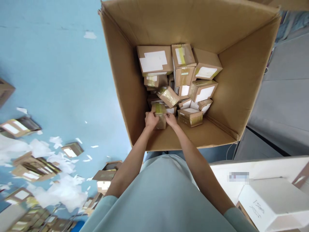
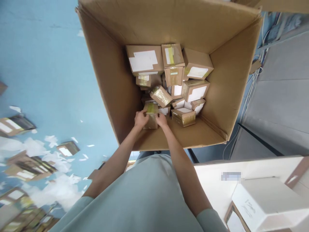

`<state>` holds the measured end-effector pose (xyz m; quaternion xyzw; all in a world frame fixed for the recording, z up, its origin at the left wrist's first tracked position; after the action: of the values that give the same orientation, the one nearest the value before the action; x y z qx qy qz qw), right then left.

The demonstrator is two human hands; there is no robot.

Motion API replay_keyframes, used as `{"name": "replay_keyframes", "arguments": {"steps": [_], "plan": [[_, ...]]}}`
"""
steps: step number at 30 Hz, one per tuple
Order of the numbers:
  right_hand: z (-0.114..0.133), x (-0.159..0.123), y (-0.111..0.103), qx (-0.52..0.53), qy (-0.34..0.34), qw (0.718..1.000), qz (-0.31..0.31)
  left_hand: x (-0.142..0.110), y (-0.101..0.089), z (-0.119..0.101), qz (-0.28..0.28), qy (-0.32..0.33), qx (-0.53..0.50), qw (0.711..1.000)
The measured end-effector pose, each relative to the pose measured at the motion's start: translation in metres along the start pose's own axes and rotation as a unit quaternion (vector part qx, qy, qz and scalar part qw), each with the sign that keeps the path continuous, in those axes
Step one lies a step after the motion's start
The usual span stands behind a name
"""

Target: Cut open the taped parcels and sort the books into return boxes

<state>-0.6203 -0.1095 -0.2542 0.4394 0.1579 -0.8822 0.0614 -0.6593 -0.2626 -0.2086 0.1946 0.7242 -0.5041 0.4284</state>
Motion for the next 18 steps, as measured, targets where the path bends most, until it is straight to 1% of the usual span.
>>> {"name": "replay_keyframes", "arguments": {"steps": [2, 4, 6, 7, 10, 13, 15, 18], "plan": [[0.005, -0.012, -0.01, -0.007, 0.011, 1.0, -0.017, -0.01, -0.01, -0.002, -0.032, 0.009, -0.009, 0.999], [0.016, -0.028, -0.023, -0.014, 0.01, 0.999, -0.042, -0.022, -0.026, -0.004, -0.085, 0.024, -0.028, 0.996], [0.031, -0.046, -0.037, -0.017, -0.009, 0.997, -0.074, -0.034, -0.044, -0.007, -0.13, 0.037, -0.05, 0.99], [0.04, -0.055, -0.044, -0.017, -0.024, 0.995, -0.091, -0.039, -0.053, -0.01, -0.142, 0.046, -0.061, 0.987], [0.068, -0.081, -0.066, -0.007, -0.072, 0.987, -0.143, -0.054, -0.083, -0.026, -0.158, 0.079, -0.102, 0.979], [0.094, -0.104, -0.093, 0.022, -0.126, 0.971, -0.203, -0.07, -0.107, -0.049, -0.172, 0.127, -0.158, 0.964], [0.111, -0.119, -0.113, 0.047, -0.163, 0.954, -0.246, -0.081, -0.116, -0.067, -0.173, 0.178, -0.208, 0.946], [0.136, -0.14, -0.144, 0.061, -0.215, 0.925, -0.308, -0.091, -0.118, -0.094, -0.16, 0.259, -0.285, 0.909]]}}
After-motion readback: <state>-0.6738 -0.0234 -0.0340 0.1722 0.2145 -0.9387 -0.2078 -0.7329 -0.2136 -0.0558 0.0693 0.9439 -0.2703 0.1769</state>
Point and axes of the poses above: each hand's wrist, its own x-axis towards the middle knuckle, its own y-axis out of the palm, z = x × y, the point moved 4 cm from there along x, towards the middle knuckle, and after that the axes turned 7 degrees about x, right-handed, at the moved point
